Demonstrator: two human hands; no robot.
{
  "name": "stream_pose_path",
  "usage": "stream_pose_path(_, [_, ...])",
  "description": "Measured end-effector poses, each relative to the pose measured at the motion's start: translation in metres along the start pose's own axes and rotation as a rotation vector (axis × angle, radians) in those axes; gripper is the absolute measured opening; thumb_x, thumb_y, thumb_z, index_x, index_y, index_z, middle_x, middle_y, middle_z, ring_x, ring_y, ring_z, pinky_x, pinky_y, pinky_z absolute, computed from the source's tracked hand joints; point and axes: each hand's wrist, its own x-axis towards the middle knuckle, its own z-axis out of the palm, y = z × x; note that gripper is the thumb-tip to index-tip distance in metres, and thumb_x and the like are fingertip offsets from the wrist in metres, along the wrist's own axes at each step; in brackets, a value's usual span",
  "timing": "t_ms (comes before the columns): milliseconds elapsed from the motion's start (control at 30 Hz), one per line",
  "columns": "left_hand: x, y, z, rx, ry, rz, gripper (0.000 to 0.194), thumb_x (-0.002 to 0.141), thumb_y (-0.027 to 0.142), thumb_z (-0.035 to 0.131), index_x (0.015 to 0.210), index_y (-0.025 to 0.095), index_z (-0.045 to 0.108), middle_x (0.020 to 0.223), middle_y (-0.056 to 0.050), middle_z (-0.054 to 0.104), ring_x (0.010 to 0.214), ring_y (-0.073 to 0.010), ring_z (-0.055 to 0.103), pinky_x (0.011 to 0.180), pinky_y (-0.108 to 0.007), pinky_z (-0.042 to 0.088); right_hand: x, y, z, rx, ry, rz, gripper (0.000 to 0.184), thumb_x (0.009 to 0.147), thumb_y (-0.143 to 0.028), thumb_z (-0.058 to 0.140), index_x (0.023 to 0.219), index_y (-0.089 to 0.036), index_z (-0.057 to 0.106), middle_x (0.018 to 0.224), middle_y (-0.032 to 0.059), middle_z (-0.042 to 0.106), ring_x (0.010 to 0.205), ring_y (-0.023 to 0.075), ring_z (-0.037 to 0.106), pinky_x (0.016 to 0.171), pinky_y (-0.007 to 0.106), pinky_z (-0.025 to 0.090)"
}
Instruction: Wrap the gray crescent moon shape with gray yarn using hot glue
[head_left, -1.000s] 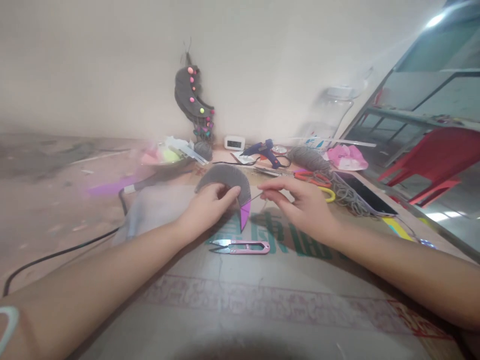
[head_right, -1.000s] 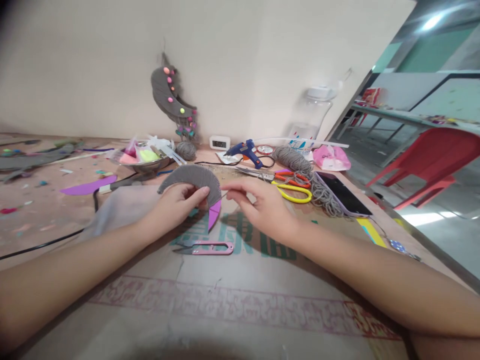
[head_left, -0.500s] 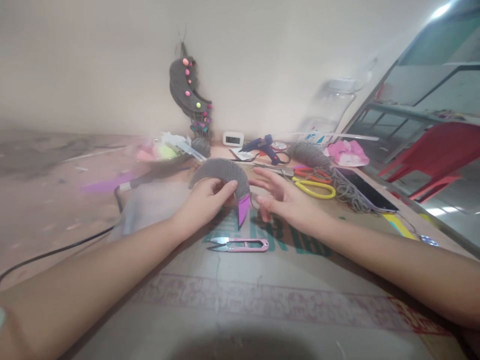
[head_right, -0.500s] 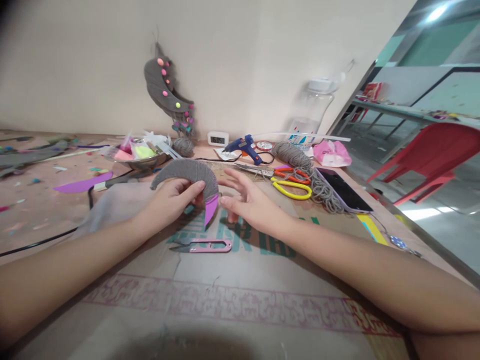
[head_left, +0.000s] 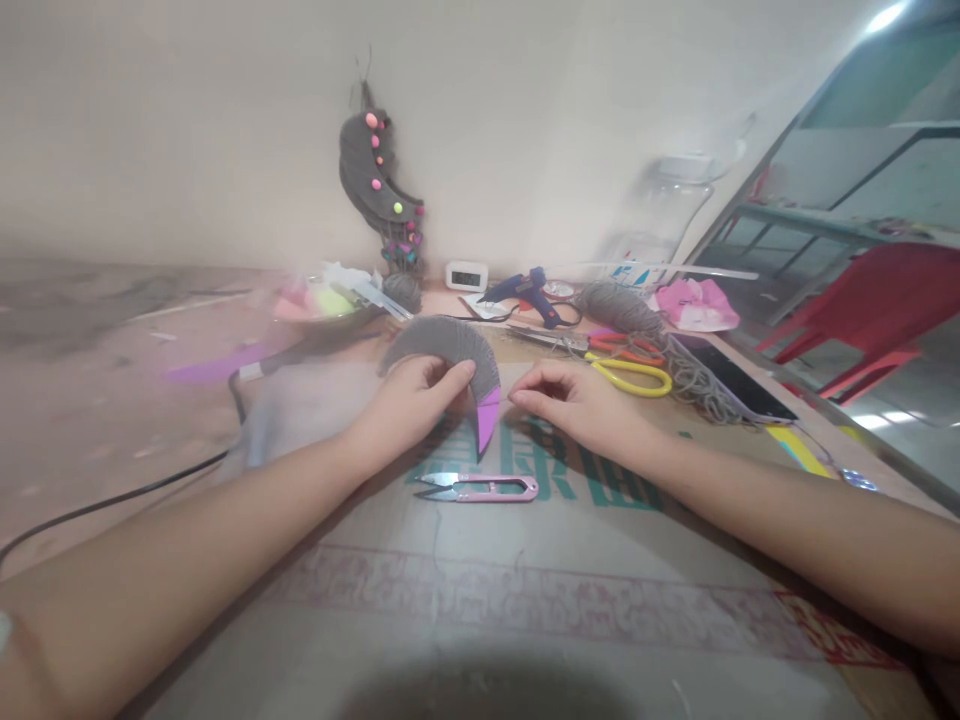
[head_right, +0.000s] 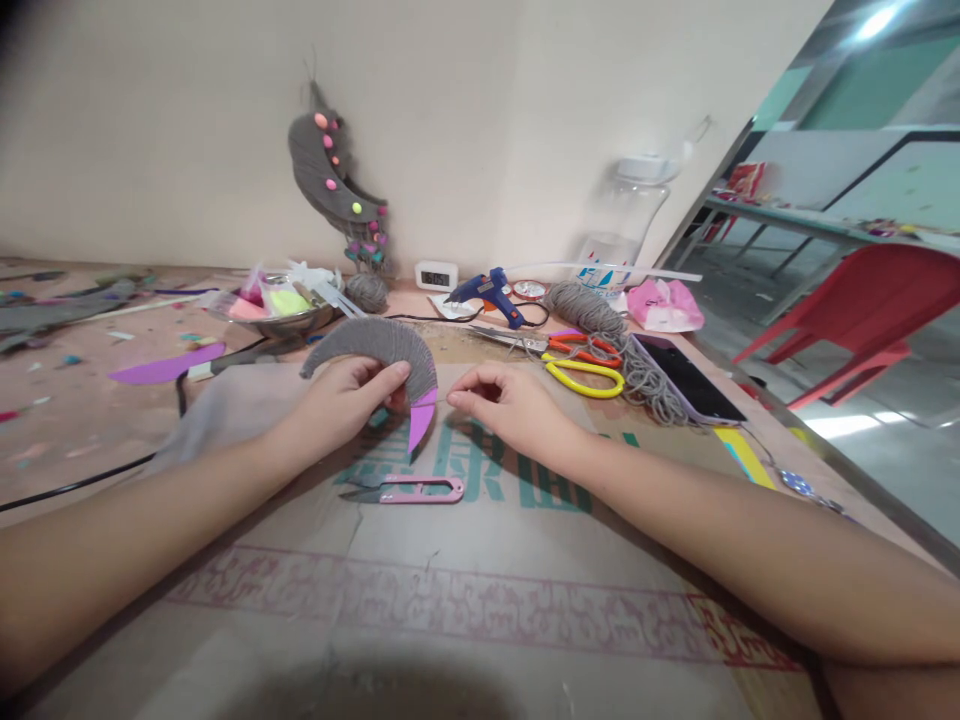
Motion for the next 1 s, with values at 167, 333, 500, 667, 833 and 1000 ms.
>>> stream_pose_path(167, [-0.0006, -0.0011, 0.0007, -0.029, -0.087, 0.007, 0.051, 0.091, 0.057, 0.046, 0.061, 0.019, 0.061, 0.061, -0.001, 0.063, 0.061, -0.0162, 0.059, 0.062, -0.028, 0.041, 0.0011, -0.0001, 0.0008, 0.022, 0.016, 0.010, 0.019, 0.085, -0.036, 0.062, 0.081, -0.019, 0.070, 0.076, 0.0016, 0.068, 0.066, 0.0135, 0.060, 0.061, 0.025, 0.046])
stream_pose_path(333, [-0.0033, 0.0005, 0.0004, -0.040, -0.150, -0.038, 0.052, 0.089, 0.061, 0.046, 0.063, 0.019, 0.062, 0.062, 0.000, 0.064, 0.061, -0.0163, 0.060, 0.060, -0.028, 0.041, 0.0008, -0.0011, 0.0017, 0.010, 0.035, 0.007, 0.019, 0.084, -0.036, 0.062, 0.079, -0.019, 0.069, 0.070, -0.0001, 0.064, 0.061, 0.0124, 0.055, 0.057, 0.025, 0.043])
stream_pose_path(500, [-0.0031, 0.0008, -0.0001, -0.033, -0.158, -0.019, 0.052, 0.089, 0.061, 0.046, 0.062, 0.019, 0.062, 0.062, -0.001, 0.064, 0.060, -0.0161, 0.058, 0.060, -0.028, 0.040, 0.0007, -0.0002, 0.0023, 0.013, 0.009, 0.021, 0.019, 0.084, -0.036, 0.061, 0.080, -0.020, 0.069, 0.068, -0.0006, 0.062, 0.060, 0.0125, 0.052, 0.056, 0.025, 0.041])
stream_pose_path(667, [-0.0023, -0.0005, 0.0003, -0.050, -0.171, -0.009, 0.052, 0.089, 0.061, 0.046, 0.063, 0.019, 0.063, 0.062, -0.001, 0.063, 0.060, -0.0156, 0.058, 0.060, -0.028, 0.040, -0.0003, -0.0008, 0.0027, 0.013, 0.009, 0.015, 0.019, 0.084, -0.036, 0.060, 0.081, -0.019, 0.069, 0.069, -0.0003, 0.062, 0.060, 0.0125, 0.051, 0.057, 0.025, 0.040])
stream_pose_path(833, [-0.0046, 0.0001, 0.0000, -0.032, -0.204, -0.100, 0.054, 0.087, 0.066, 0.046, 0.067, 0.018, 0.063, 0.064, -0.001, 0.063, 0.061, -0.0155, 0.057, 0.059, -0.028, 0.039, -0.0026, -0.0038, 0.0024, 0.052, 0.042, -0.014, 0.019, 0.085, -0.035, 0.060, 0.079, -0.018, 0.067, 0.067, -0.0015, 0.059, 0.058, 0.0113, 0.048, 0.055, 0.025, 0.039])
stream_pose_path(1000, [-0.0053, 0.0006, -0.0008, -0.027, -0.211, -0.099, 0.055, 0.086, 0.066, 0.047, 0.067, 0.018, 0.064, 0.065, -0.001, 0.064, 0.062, -0.0153, 0.058, 0.061, -0.027, 0.040, -0.0020, -0.0045, 0.0027, 0.053, 0.027, 0.002, 0.018, 0.084, -0.034, 0.060, 0.079, -0.018, 0.067, 0.069, -0.0003, 0.061, 0.060, 0.0119, 0.049, 0.057, 0.026, 0.040])
